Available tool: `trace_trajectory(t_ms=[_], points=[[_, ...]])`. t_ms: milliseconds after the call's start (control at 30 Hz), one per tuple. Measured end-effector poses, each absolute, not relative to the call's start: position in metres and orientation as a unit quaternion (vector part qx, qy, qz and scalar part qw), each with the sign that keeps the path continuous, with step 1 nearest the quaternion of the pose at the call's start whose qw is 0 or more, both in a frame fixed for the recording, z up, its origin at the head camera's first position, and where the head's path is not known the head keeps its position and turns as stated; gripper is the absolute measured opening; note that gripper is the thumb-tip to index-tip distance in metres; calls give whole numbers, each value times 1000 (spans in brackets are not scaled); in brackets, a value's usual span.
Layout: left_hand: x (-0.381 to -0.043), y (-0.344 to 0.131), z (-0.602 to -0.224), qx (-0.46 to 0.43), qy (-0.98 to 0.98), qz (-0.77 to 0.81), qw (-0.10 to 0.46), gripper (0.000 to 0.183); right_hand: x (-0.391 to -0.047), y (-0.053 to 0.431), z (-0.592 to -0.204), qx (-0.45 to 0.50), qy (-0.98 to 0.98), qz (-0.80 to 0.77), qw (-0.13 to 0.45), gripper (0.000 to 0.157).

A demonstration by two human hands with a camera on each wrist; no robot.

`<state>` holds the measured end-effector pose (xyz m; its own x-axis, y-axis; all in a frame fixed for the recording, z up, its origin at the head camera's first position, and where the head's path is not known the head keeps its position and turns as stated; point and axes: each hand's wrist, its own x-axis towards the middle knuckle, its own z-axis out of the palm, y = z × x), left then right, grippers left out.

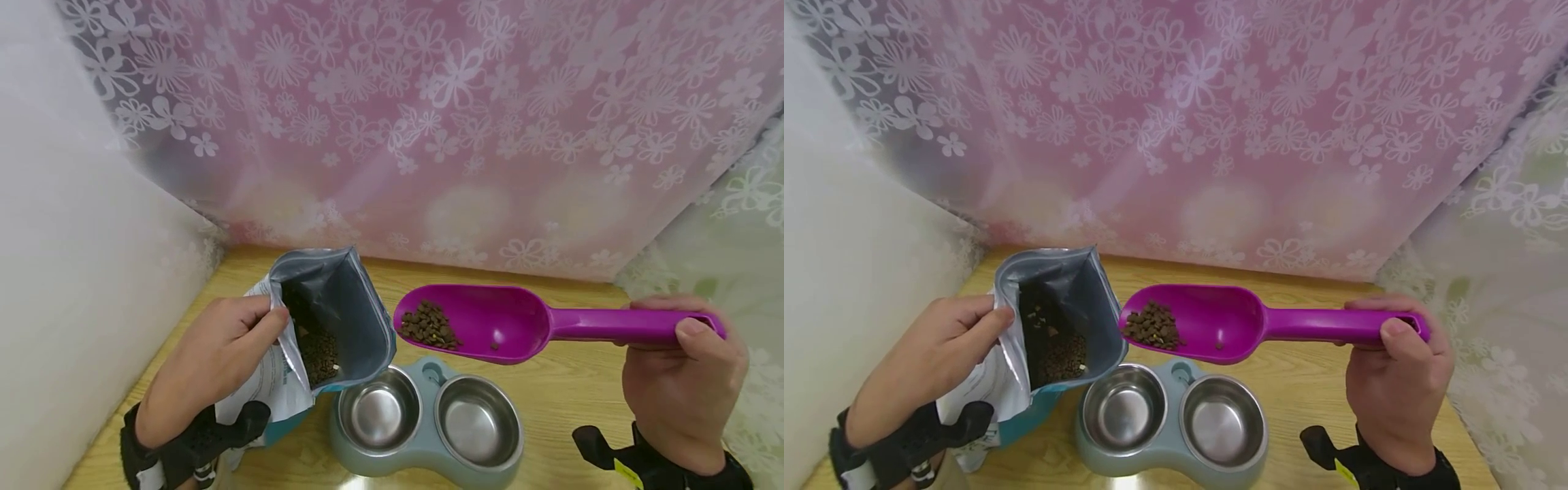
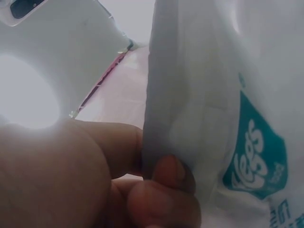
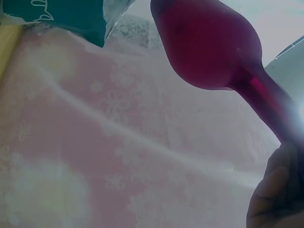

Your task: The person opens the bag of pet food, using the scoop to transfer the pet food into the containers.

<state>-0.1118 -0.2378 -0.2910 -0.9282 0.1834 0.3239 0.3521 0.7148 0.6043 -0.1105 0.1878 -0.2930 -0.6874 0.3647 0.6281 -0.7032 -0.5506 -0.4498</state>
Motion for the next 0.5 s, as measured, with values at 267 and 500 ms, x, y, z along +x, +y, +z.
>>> trace_trajectory(t_ms=[267, 500], points=[[-112, -239, -289, -142, -920, -346, 115, 44, -104, 213, -307, 204, -379, 842, 325, 32], [-111, -239, -289, -143, -920, -345, 116, 44, -101, 206, -335, 242, -365, 868, 233, 35]])
